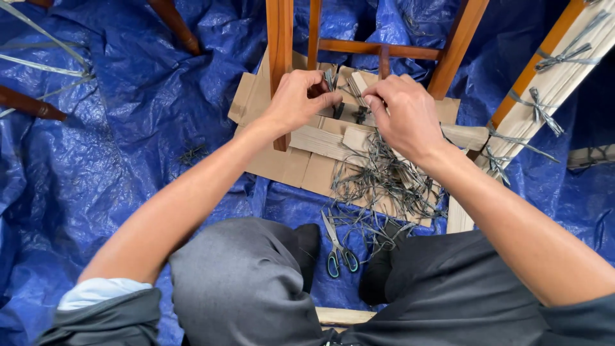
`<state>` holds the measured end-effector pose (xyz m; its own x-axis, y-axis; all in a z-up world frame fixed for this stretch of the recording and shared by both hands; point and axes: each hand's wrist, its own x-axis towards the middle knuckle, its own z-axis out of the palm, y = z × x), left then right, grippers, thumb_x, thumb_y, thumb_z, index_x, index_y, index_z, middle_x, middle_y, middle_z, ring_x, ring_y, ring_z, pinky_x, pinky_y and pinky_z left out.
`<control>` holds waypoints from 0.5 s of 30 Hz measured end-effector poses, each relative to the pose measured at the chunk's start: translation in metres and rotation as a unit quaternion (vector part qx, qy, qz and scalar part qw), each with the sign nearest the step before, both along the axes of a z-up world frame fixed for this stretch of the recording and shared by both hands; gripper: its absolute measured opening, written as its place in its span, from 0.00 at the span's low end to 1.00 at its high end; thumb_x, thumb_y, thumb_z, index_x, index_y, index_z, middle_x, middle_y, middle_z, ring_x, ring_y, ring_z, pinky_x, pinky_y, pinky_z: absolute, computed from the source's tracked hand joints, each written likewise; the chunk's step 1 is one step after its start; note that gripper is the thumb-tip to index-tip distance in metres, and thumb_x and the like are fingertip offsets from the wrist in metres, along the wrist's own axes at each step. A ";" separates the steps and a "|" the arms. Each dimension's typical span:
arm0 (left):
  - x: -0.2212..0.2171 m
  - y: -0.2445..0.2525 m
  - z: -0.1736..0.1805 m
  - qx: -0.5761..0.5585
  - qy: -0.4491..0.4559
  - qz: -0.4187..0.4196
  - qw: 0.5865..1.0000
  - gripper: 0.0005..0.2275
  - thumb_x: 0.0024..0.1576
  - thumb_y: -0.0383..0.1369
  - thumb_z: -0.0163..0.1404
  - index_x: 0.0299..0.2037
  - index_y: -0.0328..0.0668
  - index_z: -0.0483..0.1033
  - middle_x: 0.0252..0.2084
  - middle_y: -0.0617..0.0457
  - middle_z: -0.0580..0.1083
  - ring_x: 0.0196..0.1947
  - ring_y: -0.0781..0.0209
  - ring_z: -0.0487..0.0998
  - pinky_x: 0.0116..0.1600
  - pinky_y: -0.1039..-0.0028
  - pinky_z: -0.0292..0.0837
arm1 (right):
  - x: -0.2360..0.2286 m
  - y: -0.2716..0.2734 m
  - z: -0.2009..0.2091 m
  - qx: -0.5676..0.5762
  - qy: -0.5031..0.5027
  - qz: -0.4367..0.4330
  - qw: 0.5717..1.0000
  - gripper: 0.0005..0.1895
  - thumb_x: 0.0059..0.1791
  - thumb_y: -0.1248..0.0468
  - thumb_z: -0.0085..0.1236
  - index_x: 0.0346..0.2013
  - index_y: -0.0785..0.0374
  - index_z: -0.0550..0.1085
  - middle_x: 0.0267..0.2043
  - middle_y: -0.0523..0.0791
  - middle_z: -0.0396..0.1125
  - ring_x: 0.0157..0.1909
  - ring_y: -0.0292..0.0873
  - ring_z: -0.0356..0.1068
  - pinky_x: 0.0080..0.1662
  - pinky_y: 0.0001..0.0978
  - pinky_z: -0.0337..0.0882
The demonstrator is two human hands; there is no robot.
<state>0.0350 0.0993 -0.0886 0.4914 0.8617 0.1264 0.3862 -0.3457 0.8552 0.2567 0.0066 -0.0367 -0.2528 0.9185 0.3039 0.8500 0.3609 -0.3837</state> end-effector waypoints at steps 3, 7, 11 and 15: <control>-0.003 0.000 0.016 0.010 0.051 -0.059 0.997 0.14 0.55 0.36 0.64 0.29 0.29 0.77 0.23 0.46 0.75 0.23 0.62 0.72 0.32 0.67 0.68 | 0.003 0.020 -0.025 0.015 0.028 0.069 0.997 0.08 0.53 0.67 0.58 0.45 0.63 0.80 0.45 0.51 0.74 0.50 0.56 0.70 0.52 0.49 0.68; 0.002 0.003 0.028 0.028 0.081 -0.081 0.993 0.13 0.54 0.35 0.64 0.31 0.29 0.77 0.26 0.44 0.77 0.25 0.58 0.75 0.34 0.64 0.70 | -0.014 0.030 -0.036 -0.080 0.069 0.088 0.990 0.10 0.50 0.65 0.61 0.44 0.66 0.78 0.40 0.52 0.72 0.47 0.56 0.70 0.50 0.48 0.68; 0.004 -0.005 0.035 0.019 0.085 -0.081 0.993 0.12 0.53 0.34 0.64 0.33 0.30 0.78 0.29 0.44 0.78 0.28 0.55 0.78 0.36 0.62 0.71 | -0.019 0.038 -0.044 -0.100 0.090 0.074 0.988 0.09 0.47 0.67 0.62 0.41 0.67 0.78 0.40 0.52 0.71 0.45 0.54 0.71 0.47 0.45 0.70; -0.006 -0.009 0.023 0.020 0.048 -0.036 0.998 0.13 0.54 0.34 0.64 0.35 0.29 0.76 0.32 0.44 0.77 0.31 0.54 0.79 0.38 0.64 0.73 | -0.021 0.044 -0.046 -0.174 0.186 0.028 0.967 0.07 0.54 0.65 0.59 0.43 0.65 0.77 0.40 0.48 0.74 0.41 0.46 0.74 0.45 0.38 0.71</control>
<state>0.0289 0.0907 -0.0660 0.5639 0.8186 0.1089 0.4389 -0.4088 0.8001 0.2361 0.0507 -0.0830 -0.2370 0.9698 0.0581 0.6128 0.1956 -0.7657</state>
